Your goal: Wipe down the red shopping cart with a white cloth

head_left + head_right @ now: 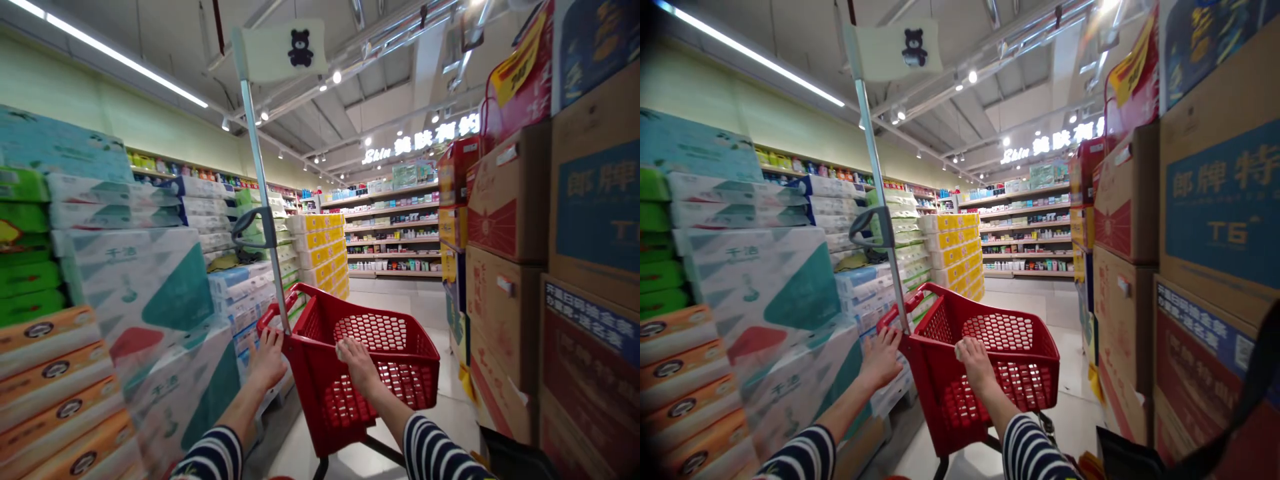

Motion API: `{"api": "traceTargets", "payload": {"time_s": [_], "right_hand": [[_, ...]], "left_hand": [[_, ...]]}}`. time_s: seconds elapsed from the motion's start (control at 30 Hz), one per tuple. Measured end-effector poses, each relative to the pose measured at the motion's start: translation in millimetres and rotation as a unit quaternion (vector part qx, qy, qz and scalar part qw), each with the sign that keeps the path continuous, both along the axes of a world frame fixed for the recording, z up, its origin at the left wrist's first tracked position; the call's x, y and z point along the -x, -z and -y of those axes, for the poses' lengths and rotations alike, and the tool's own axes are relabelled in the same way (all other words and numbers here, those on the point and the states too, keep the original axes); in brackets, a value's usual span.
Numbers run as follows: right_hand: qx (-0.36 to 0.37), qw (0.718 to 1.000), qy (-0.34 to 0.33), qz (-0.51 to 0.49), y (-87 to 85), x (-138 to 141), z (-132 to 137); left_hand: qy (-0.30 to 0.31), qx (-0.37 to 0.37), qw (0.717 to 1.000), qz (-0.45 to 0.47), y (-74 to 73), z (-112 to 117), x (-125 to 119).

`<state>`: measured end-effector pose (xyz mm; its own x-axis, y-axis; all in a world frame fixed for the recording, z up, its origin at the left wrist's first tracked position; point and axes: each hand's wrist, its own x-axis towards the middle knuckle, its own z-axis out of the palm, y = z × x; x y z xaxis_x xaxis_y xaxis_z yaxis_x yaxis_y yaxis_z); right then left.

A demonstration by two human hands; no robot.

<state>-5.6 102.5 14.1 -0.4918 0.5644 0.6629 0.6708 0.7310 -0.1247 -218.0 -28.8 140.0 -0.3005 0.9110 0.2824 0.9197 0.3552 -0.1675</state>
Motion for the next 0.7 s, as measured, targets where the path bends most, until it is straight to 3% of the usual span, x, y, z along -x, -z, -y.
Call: {"api": "traceTargets", "payload": {"time_s": [0.1, 0.17, 0.3, 0.4, 0.5, 0.63, 0.7], "right_hand": [[0.005, 0.996, 0.057, -0.064, -2.7, 5.6, -5.6], [0.009, 0.993, 0.056, -0.101, -10.3, 15.3, -8.1], [0.023, 0.987, -0.027, -0.154, -33.6, 34.9, 1.2], [0.033, 0.973, -0.116, -0.196, -52.8, 42.3, 16.8], [0.009, 0.939, -0.191, -0.285, -82.4, 42.4, 28.2], [-0.050, 0.897, -0.278, -0.340, -144.4, 40.3, 30.8], [-0.011, 0.883, -0.306, -0.356, -169.4, 48.4, 28.3]], "left_hand": [[0.022, -0.015, 1.000, 0.008, 1.1, 2.5, -18.7], [0.037, -0.028, 0.999, 0.018, 1.6, 3.4, -32.8], [0.080, -0.059, 0.994, 0.034, -6.1, 11.0, -65.1], [0.121, -0.039, 0.991, 0.041, -18.1, 12.6, -79.3], [0.123, -0.014, 0.990, 0.069, -24.6, 8.5, -74.7], [0.130, -0.008, 0.990, 0.057, -21.0, 9.7, -65.3], [0.130, -0.012, 0.991, 0.042, -17.3, 11.5, -68.9]]}}
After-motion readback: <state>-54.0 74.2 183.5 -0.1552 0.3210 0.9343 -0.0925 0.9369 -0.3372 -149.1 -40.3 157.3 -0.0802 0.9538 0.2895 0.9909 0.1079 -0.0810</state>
